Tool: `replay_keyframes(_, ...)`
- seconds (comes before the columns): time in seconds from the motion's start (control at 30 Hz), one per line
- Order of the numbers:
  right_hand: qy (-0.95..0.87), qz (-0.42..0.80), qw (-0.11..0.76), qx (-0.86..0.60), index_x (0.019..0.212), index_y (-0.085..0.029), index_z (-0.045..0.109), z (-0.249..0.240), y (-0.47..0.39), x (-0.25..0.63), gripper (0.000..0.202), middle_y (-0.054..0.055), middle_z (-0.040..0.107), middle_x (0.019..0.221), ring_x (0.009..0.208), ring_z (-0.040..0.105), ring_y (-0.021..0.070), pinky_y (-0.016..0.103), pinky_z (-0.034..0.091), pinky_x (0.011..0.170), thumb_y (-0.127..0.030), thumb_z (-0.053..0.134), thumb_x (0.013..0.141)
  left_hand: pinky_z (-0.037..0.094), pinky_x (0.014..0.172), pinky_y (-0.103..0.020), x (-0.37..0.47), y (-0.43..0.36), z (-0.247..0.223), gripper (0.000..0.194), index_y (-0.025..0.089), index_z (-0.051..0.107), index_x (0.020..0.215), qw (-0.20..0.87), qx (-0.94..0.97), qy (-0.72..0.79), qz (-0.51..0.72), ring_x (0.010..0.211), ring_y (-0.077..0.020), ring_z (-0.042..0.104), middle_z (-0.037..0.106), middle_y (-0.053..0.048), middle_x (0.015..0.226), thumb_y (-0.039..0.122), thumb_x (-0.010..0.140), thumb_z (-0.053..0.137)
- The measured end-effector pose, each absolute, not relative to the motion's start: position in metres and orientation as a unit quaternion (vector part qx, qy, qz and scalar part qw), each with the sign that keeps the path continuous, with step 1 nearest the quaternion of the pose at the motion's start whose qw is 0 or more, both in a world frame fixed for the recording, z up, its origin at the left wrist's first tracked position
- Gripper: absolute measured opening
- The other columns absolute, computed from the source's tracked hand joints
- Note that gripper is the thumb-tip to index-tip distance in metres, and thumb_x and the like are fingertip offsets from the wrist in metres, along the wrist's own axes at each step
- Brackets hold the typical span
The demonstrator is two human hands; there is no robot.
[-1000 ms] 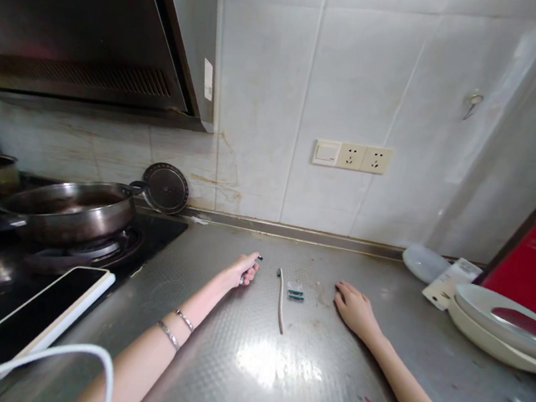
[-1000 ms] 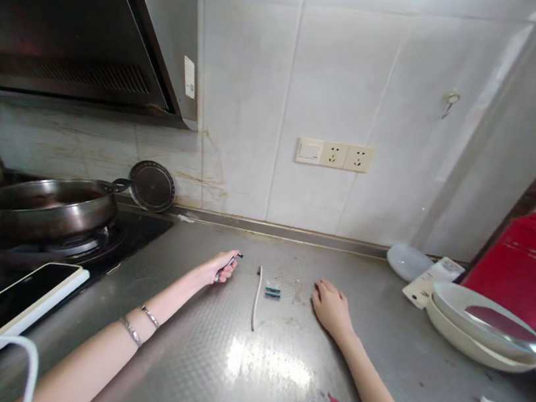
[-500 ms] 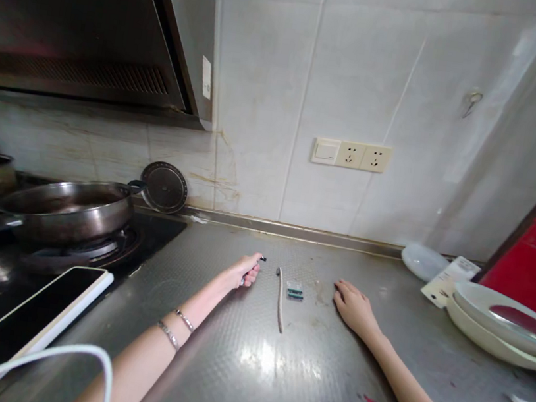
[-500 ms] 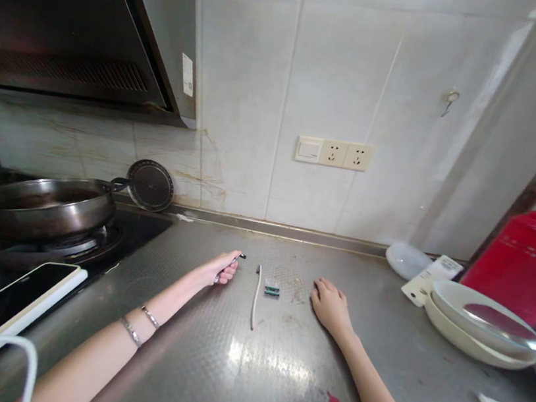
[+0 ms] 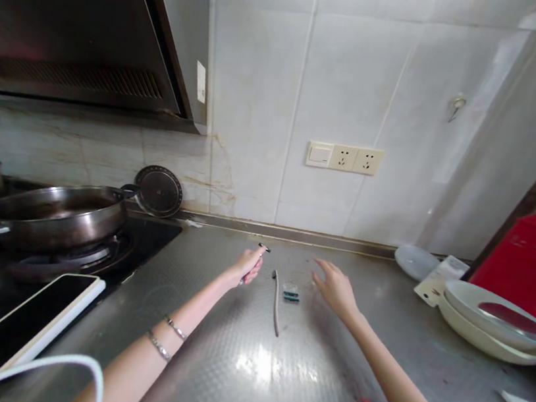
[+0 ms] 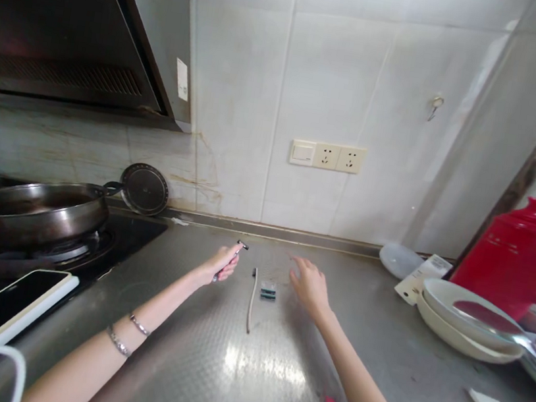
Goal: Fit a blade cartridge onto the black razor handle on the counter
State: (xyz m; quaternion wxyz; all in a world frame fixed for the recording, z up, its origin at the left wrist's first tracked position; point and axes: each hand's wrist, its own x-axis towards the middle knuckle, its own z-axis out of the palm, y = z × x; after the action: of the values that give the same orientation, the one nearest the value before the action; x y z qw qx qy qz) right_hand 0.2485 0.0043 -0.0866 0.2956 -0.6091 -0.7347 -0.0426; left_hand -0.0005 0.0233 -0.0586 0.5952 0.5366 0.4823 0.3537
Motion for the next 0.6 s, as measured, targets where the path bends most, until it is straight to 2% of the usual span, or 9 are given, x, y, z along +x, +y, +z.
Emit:
replay_keyframes(0.07,-0.757,-0.003,0.362,-0.543,0.119,-0.022,0.055,-0.066,0.01,0.226,0.041,0.008,0.062,0.113,0.106,0.055,0.0235,0.037,0.043,0.088,-0.028,0.049,0.079,0.012,0.031,-0.02,0.006,0.021,-0.055,0.05,0.021,0.029,0.049,0.548,0.563,0.482,0.388,0.022,-0.0049,0.023,0.024,0.009,0.029,0.061,0.078,0.034)
replay_keyframes(0.13,-0.742,0.066,0.426,-0.513,0.112,-0.025,0.06,-0.047,0.017,0.206,0.035,0.005,0.069,0.094,0.092,0.062,0.0215,0.035,0.045,0.083,-0.029,0.052,0.078,0.012,0.03,-0.02,0.012,0.019,-0.053,0.052,0.021,0.029,0.048,0.499,0.574,0.481,0.436,0.022,-0.0052,0.024,0.024,0.009,0.029,0.064,0.077,0.034)
replay_keyframes(0.23,-0.656,0.272,0.51,-0.486,0.097,-0.018,0.066,-0.027,0.027,0.185,0.029,0.007,0.07,0.079,0.073,0.065,0.0185,0.029,0.05,0.066,-0.035,0.054,0.077,0.013,0.03,-0.021,0.019,0.014,-0.052,0.054,0.021,0.029,0.048,0.461,0.581,0.451,0.495,0.023,-0.0052,0.023,0.024,0.009,0.03,0.067,0.076,0.031)
replay_keyframes(0.3,-0.601,0.405,0.51,-0.462,0.094,-0.016,0.067,-0.019,0.029,0.177,0.03,0.008,0.069,0.08,0.069,0.064,0.0163,0.025,0.05,0.059,-0.039,0.057,0.075,0.014,0.031,-0.021,0.021,0.011,-0.053,0.055,0.021,0.029,0.047,0.457,0.597,0.419,0.509,0.025,-0.005,0.023,0.024,0.008,0.031,0.067,0.077,0.029)
replay_keyframes(0.37,-0.574,0.488,0.497,-0.431,0.094,-0.018,0.067,-0.014,0.026,0.175,0.032,0.007,0.069,0.083,0.069,0.063,0.0138,0.022,0.05,0.057,-0.04,0.063,0.072,0.016,0.034,-0.021,0.021,0.008,-0.054,0.056,0.02,0.03,0.045,0.441,0.621,0.393,0.516,0.027,-0.0048,0.024,0.026,0.007,0.032,0.066,0.078,0.03)
replay_keyframes(0.47,-0.572,0.537,0.477,-0.397,0.097,-0.02,0.067,-0.01,0.02,0.176,0.035,0.006,0.068,0.087,0.07,0.062,0.0118,0.02,0.05,0.057,-0.041,0.067,0.069,0.02,0.039,-0.022,0.02,0.005,-0.058,0.056,0.019,0.031,0.045,0.394,0.654,0.371,0.529,0.034,-0.0053,0.027,0.029,0.006,0.036,0.063,0.079,0.032)
replay_keyframes(0.6,-0.587,0.536,0.46,-0.396,0.096,-0.019,0.068,-0.003,0.012,0.178,0.037,0.006,0.068,0.086,0.067,0.061,0.0115,0.019,0.048,0.054,-0.044,0.066,0.069,0.023,0.045,-0.023,0.021,0.003,-0.062,0.054,0.019,0.029,0.047,0.336,0.68,0.367,0.539,0.042,-0.0066,0.028,0.03,0.006,0.042,0.059,0.082,0.032)
